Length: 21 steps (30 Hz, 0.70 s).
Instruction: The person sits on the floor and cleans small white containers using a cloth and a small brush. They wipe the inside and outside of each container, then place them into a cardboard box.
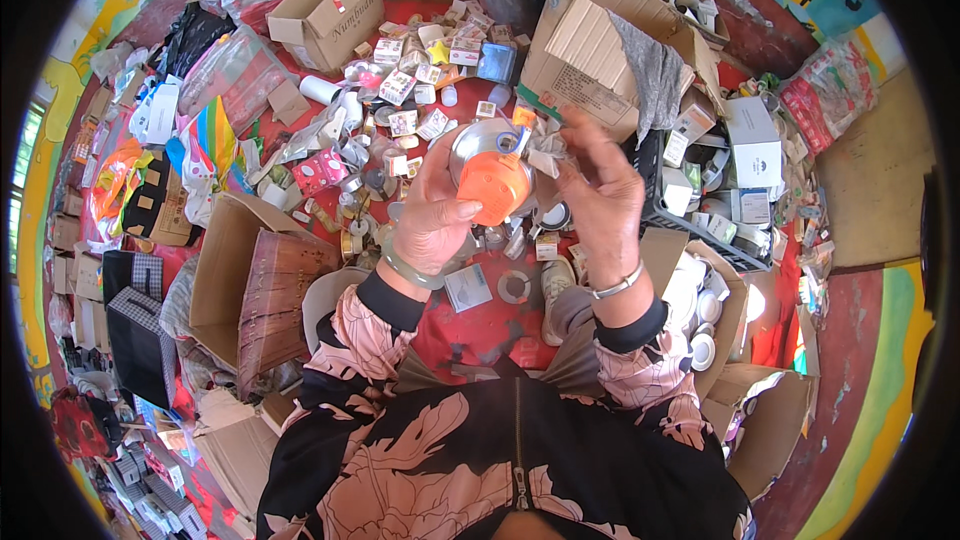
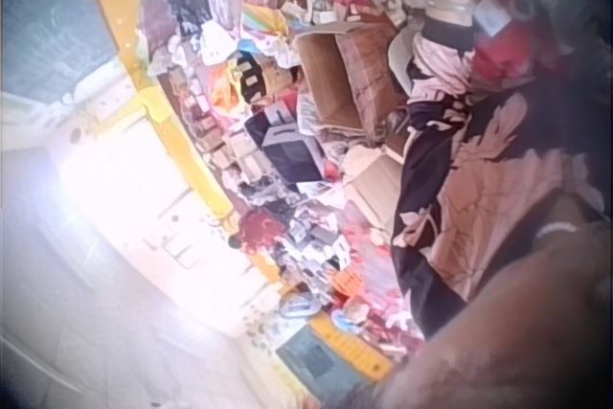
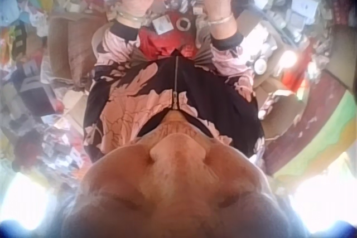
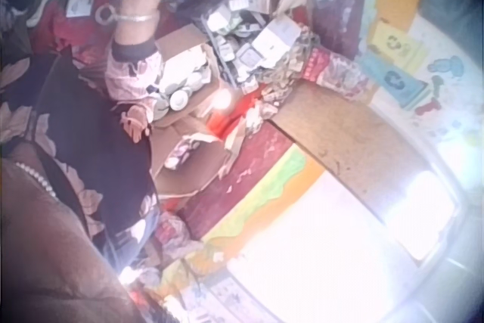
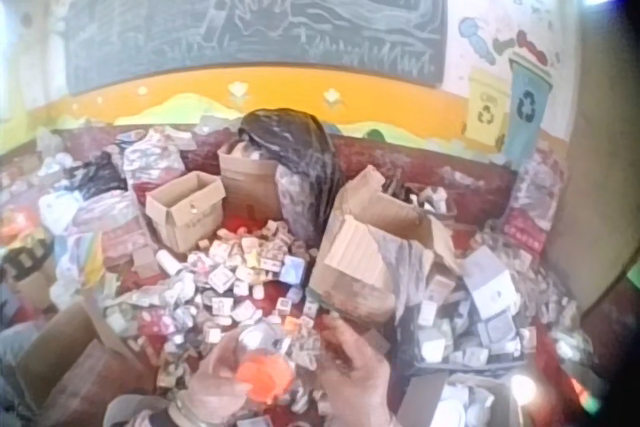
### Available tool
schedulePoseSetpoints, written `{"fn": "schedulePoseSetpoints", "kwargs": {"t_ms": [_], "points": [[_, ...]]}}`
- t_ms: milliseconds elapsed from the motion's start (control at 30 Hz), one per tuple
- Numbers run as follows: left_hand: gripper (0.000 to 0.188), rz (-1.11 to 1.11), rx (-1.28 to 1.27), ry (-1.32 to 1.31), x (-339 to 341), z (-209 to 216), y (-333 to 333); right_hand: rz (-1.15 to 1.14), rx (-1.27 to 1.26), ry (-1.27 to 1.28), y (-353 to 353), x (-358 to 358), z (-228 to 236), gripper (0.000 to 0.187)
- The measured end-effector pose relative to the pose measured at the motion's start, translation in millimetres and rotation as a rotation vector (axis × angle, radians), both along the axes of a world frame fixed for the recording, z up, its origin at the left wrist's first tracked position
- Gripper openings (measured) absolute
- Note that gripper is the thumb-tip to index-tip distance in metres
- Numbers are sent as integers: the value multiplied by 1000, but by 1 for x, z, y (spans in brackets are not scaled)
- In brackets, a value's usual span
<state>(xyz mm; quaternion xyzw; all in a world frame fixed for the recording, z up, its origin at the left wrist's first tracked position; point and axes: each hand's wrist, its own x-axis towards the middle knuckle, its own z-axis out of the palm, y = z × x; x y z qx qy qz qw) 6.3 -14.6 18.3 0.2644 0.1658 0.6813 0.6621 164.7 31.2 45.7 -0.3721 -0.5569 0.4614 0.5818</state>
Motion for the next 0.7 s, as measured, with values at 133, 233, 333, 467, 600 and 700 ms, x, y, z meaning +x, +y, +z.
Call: {"fn": "schedulePoseSetpoints", "kwargs": {"t_ms": [133,233,333,467,600,700], "points": [[89,32,91,217,-2,-2,-1,114,-69,-310,7,19,5,30],[89,-7,106,357,-4,2,-5,166,-204,-149,9,26,7,26],[90,-28,102,433,-2,2,-5,41,81,-271,5,22,4,25],[90,-48,81,433,0,1,-4,-20,380,-455,11,24,-5,27],[90,-64,97,509,-4,2,-4,97,232,-416,18,28,-3,25],[89,-122,159,594,-13,-4,-1,377,-331,-140,23,33,-3,19]]}}
